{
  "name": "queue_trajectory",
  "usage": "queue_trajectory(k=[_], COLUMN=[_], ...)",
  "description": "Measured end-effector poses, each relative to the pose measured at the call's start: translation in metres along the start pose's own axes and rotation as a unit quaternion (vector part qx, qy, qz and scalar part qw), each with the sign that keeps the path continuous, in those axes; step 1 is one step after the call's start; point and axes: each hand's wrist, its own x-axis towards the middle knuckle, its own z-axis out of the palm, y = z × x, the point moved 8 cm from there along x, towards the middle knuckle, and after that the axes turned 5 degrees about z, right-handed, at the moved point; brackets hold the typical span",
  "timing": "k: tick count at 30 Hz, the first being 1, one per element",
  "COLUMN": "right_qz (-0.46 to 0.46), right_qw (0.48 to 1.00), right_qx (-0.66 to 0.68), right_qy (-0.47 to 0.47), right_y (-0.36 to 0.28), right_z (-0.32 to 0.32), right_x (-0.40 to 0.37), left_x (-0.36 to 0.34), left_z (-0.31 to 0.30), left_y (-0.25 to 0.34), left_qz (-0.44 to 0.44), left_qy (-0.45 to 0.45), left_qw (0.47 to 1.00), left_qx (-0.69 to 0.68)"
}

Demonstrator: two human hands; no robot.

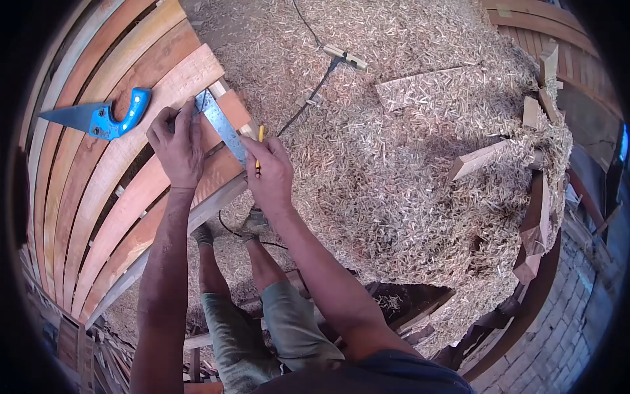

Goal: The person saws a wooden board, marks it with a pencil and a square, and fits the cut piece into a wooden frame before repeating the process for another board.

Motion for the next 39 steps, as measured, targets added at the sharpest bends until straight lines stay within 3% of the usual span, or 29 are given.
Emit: queue_trajectory(k=[6, 13, 19, 22, 24, 26, 29, 31, 34, 35, 39], right_qz=[0.026, 0.048, 0.056, -0.05, -0.086, -0.067, 0.048, 0.11, 0.035, 0.001, -0.113], right_qw=[0.999, 0.973, 0.986, 0.977, 0.942, 0.936, 0.982, 0.973, 0.897, 0.863, 0.853], right_qx=[0.048, 0.2, 0.016, -0.122, -0.239, -0.251, -0.039, 0.182, 0.436, 0.485, 0.504], right_qy=[0.002, -0.1, -0.153, -0.166, -0.219, -0.237, -0.177, -0.092, 0.055, 0.143, 0.083], right_y=[-0.025, -0.045, -0.041, -0.053, -0.061, -0.07, -0.089, -0.116, -0.208, -0.228, -0.34], right_z=[-0.018, -0.008, 0.001, -0.02, -0.034, -0.049, -0.08, -0.108, -0.171, -0.193, -0.223], right_x=[0.006, 0.048, 0.071, 0.054, 0.036, 0.015, -0.014, -0.035, -0.072, -0.089, -0.103], left_x=[0.002, 0.004, 0.002, 0.002, 0.003, 0.002, 0.003, 0.001, 0.009, 0.011, 0.016], left_z=[0.0, -0.005, -0.003, -0.004, -0.004, -0.005, -0.007, -0.007, -0.007, -0.008, -0.024], left_y=[0.002, 0.009, 0.007, 0.007, 0.007, 0.007, 0.007, 0.005, 0.003, 0.001, -0.006], left_qz=[0.018, 0.015, 0.014, 0.01, 0.009, 0.01, 0.007, 0.004, 0.005, 0.003, 0.06], left_qy=[-0.001, 0.004, 0.0, -0.003, -0.002, -0.002, -0.002, -0.003, -0.007, -0.01, -0.029], left_qw=[1.0, 1.0, 1.0, 1.0, 1.0, 1.0, 1.0, 1.0, 1.0, 1.0, 0.998], left_qx=[0.012, 0.015, 0.028, 0.025, 0.025, 0.029, 0.023, 0.02, 0.015, 0.013, -0.012])
